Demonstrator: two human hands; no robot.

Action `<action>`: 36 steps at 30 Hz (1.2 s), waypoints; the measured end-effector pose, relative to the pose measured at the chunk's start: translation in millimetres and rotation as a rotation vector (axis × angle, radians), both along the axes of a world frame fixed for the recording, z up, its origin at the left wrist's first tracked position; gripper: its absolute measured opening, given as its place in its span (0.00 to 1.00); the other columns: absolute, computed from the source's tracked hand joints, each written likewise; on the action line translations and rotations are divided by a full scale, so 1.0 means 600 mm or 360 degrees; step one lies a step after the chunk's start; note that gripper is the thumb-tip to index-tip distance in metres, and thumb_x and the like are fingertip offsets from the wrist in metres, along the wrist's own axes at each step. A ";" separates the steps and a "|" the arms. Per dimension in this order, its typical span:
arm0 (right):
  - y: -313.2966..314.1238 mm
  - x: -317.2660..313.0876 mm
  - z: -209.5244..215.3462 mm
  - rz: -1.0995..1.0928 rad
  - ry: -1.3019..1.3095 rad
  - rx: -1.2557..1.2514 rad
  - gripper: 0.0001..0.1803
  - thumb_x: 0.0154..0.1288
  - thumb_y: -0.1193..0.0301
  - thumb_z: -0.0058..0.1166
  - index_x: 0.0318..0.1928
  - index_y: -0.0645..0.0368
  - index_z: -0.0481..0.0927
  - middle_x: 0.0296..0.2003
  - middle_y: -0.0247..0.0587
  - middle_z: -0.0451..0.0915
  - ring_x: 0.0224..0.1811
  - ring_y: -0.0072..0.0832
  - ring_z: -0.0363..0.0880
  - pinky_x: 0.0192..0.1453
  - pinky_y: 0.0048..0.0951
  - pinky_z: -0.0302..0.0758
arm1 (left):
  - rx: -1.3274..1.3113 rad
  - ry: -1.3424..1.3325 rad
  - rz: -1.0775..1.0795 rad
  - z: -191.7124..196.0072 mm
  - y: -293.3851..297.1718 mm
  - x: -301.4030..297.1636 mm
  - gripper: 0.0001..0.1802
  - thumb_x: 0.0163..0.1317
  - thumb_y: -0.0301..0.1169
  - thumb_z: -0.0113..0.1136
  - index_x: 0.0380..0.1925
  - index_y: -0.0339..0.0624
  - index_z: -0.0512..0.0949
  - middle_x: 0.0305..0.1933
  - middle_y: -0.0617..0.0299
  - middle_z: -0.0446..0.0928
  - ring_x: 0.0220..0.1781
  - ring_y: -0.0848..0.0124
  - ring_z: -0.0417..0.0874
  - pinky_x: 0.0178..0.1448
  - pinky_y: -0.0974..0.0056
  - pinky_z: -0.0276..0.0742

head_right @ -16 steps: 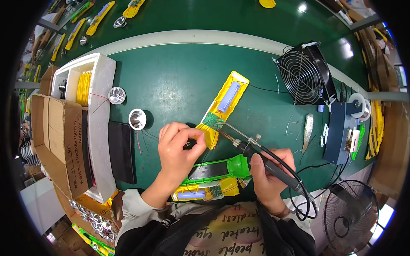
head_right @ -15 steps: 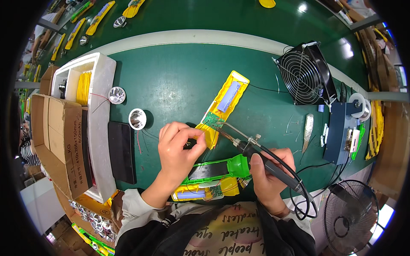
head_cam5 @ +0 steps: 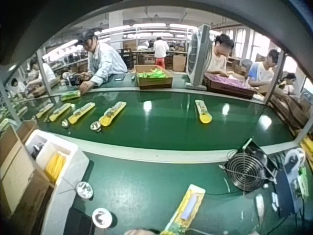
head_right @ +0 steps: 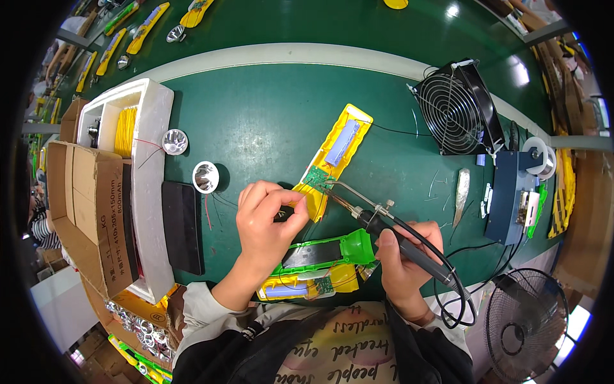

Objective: The person solders wires to the circuit boards inside flashlight casings using a soldering iron and places the assembled components onto a conveyor belt.

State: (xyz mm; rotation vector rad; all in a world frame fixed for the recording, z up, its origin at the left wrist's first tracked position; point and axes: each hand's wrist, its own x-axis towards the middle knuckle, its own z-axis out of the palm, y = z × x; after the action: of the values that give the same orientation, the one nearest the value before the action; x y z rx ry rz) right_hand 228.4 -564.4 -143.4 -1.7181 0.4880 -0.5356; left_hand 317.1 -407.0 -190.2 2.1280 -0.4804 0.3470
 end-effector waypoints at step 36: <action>-0.123 -0.113 -0.008 -0.0391 -0.0243 0.0311 0.10 0.54 0.77 0.53 0.30 0.63 0.64 0.16 0.40 0.71 0.12 0.16 0.66 0.15 0.15 0.63 | 0.1425 0.0356 -0.0072 0.093 -0.107 0.121 0.22 0.41 0.42 0.61 0.29 0.32 0.73 0.28 0.48 0.76 0.31 0.54 0.79 0.35 0.56 0.75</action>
State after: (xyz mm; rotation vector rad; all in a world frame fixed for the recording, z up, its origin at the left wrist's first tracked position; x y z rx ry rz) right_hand 160.3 -638.1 -148.2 -1.4272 0.6245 -0.7638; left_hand 389.4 -471.2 -134.1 2.9617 -0.6221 -0.1848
